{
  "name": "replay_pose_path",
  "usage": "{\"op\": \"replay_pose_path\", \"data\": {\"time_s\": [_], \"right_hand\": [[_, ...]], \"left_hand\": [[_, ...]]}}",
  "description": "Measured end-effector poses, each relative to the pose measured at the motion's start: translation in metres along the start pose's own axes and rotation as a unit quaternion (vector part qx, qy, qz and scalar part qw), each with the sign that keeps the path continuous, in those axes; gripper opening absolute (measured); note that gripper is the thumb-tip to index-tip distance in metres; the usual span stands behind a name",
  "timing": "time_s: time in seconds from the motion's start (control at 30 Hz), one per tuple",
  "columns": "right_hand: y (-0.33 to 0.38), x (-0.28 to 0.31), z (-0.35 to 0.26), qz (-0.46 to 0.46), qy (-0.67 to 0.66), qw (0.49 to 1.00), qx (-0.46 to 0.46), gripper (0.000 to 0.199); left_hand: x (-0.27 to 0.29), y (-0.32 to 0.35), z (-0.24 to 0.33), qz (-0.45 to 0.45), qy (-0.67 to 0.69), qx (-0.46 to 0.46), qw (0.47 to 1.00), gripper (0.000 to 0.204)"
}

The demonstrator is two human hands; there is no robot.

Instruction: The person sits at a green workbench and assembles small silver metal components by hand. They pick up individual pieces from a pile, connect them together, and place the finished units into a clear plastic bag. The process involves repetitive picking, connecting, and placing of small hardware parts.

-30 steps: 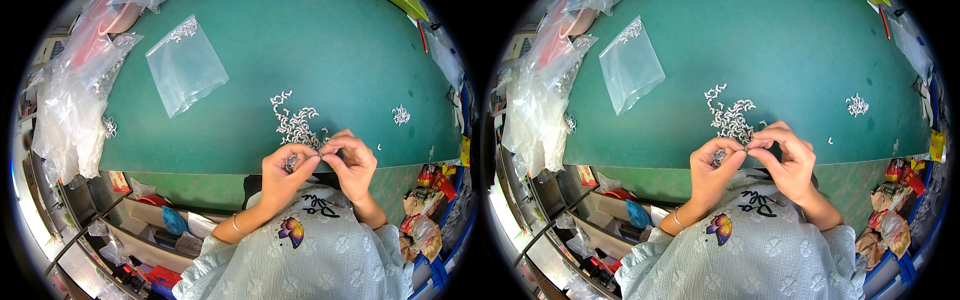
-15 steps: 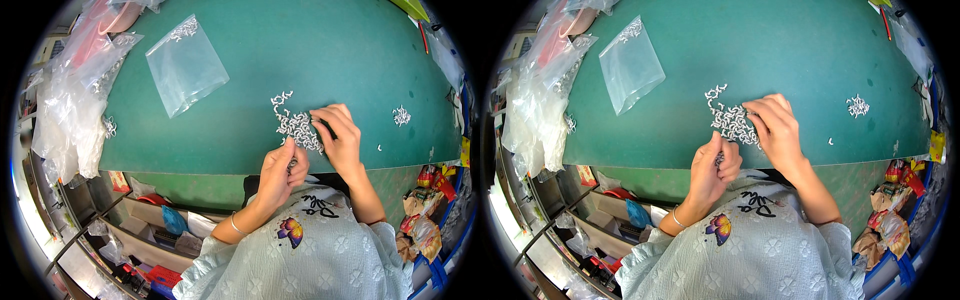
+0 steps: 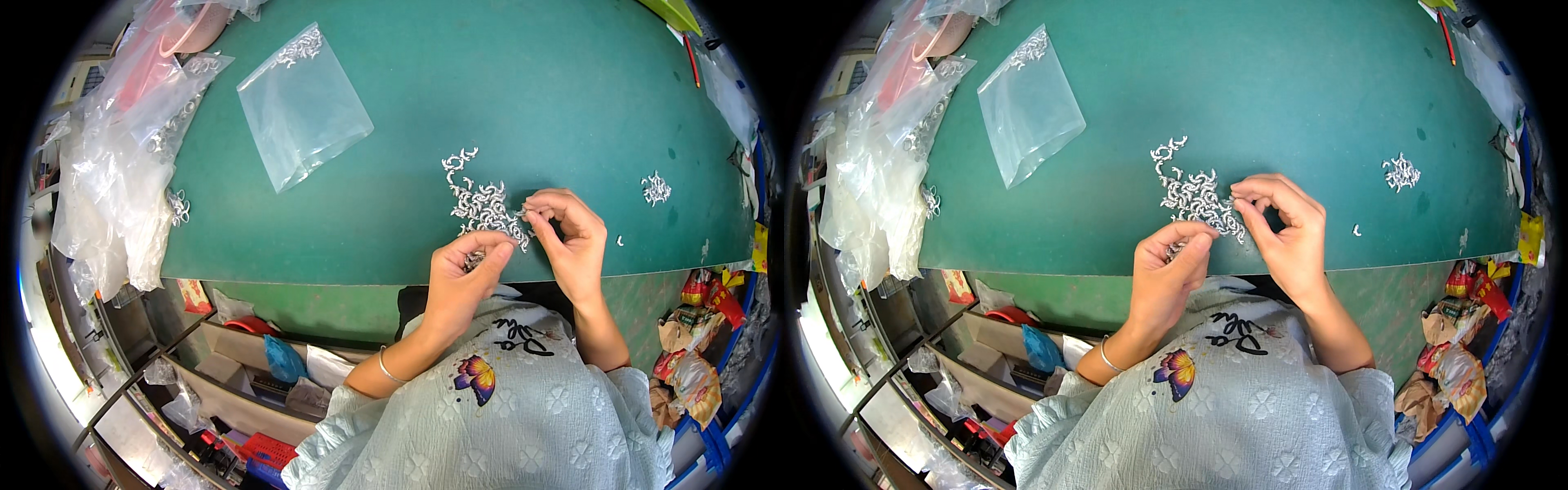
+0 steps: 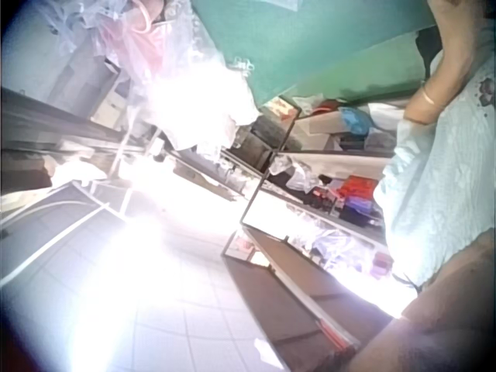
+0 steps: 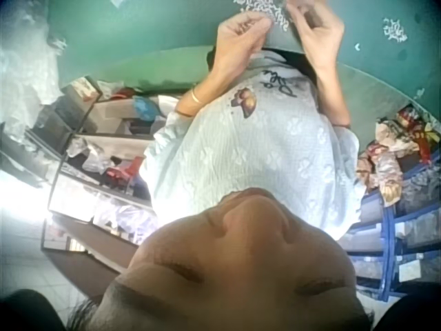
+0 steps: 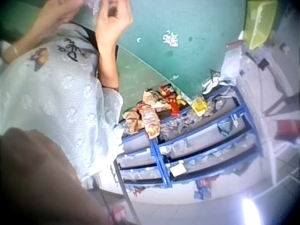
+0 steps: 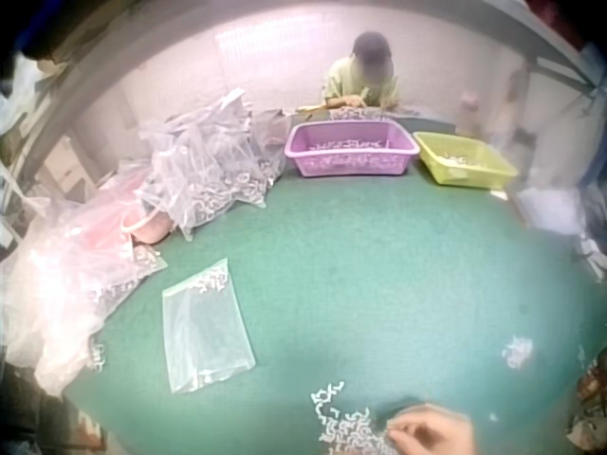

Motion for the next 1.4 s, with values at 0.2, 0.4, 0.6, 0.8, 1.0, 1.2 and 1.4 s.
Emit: {"op": "replay_pose_path", "data": {"time_s": [0.2,0.4,0.6,0.8,1.0,1.2,1.4], "right_hand": [[0.007,-0.004,0.002,-0.028,-0.151,0.987,-0.050,0.019],[0.013,-0.009,0.004,-0.062,-0.282,0.950,-0.118,0.020],[0.016,-0.013,0.001,-0.079,-0.319,0.935,-0.133,0.020],[0.017,-0.012,-0.005,-0.094,-0.221,0.968,-0.070,0.021],[-0.002,-0.007,-0.008,-0.041,0.057,0.998,0.006,0.028],[-0.017,-0.029,-0.011,-0.105,0.259,0.945,0.171,0.028],[-0.013,-0.018,-0.009,-0.064,0.180,0.972,0.135,0.024]], "left_hand": [[0.002,0.001,0.006,0.075,-0.067,-0.045,0.994,0.017],[0.000,0.003,0.015,0.095,-0.127,-0.099,0.982,0.019],[-0.002,0.008,0.021,0.111,-0.201,-0.148,0.962,0.015],[-0.003,0.009,0.020,0.109,-0.190,-0.176,0.960,0.010],[-0.004,0.003,0.004,-0.111,0.141,0.049,0.982,0.010],[-0.008,0.002,0.006,-0.206,0.159,0.009,0.966,0.021],[-0.002,0.002,0.004,-0.076,0.050,0.017,0.996,0.027]]}}
Point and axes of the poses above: each hand's wrist, its own y-axis away from the middle knuckle, its own x-axis out of the back of the hand, z = x × y, the point moved 5 cm from there along -y, towards the middle knuckle, and after that the axes turned 13 degrees about -y, right-handed, at the moved point
